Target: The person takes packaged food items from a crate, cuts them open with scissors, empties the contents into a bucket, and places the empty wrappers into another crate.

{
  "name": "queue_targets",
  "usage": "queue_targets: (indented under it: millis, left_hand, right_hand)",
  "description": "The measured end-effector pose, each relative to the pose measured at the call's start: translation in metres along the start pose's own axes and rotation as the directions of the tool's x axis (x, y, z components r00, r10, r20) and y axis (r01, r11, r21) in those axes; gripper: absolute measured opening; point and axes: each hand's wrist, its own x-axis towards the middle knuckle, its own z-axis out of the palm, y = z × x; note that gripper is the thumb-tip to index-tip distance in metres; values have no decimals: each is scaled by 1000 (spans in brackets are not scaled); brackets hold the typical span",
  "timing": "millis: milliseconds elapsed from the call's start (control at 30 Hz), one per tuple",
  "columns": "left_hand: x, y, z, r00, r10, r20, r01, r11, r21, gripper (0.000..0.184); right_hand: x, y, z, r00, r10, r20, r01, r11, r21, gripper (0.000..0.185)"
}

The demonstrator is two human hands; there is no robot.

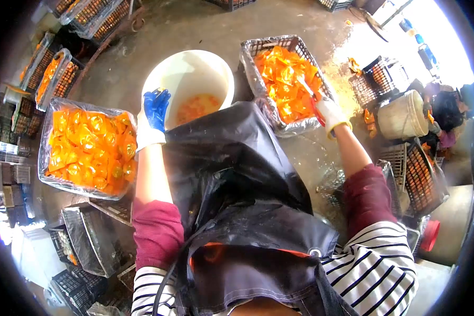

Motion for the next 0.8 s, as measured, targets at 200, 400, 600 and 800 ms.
queue_targets:
  millis: [200,400,600,800]
  left_hand:
    - [-23,10,10,911,216,352,-309,-208,928,41]
    - [-18,8,9,915,273,298,-207,-317,925,44]
    - [-13,-42,25,928,223,299,-56,-708,704,28]
    - [-19,-116,78,899,-98,426,271,-641,-719,9]
  right_hand:
    - [19,-16,24,995,-63,-72,74,984,160,34]
    - [25,-12,68,967,84,242,-85,996,-5,31]
    - [34,-17,152,985,121,124,-156,930,332,37]
    - [-8,-49,140,975,-187,121,158,963,220,39]
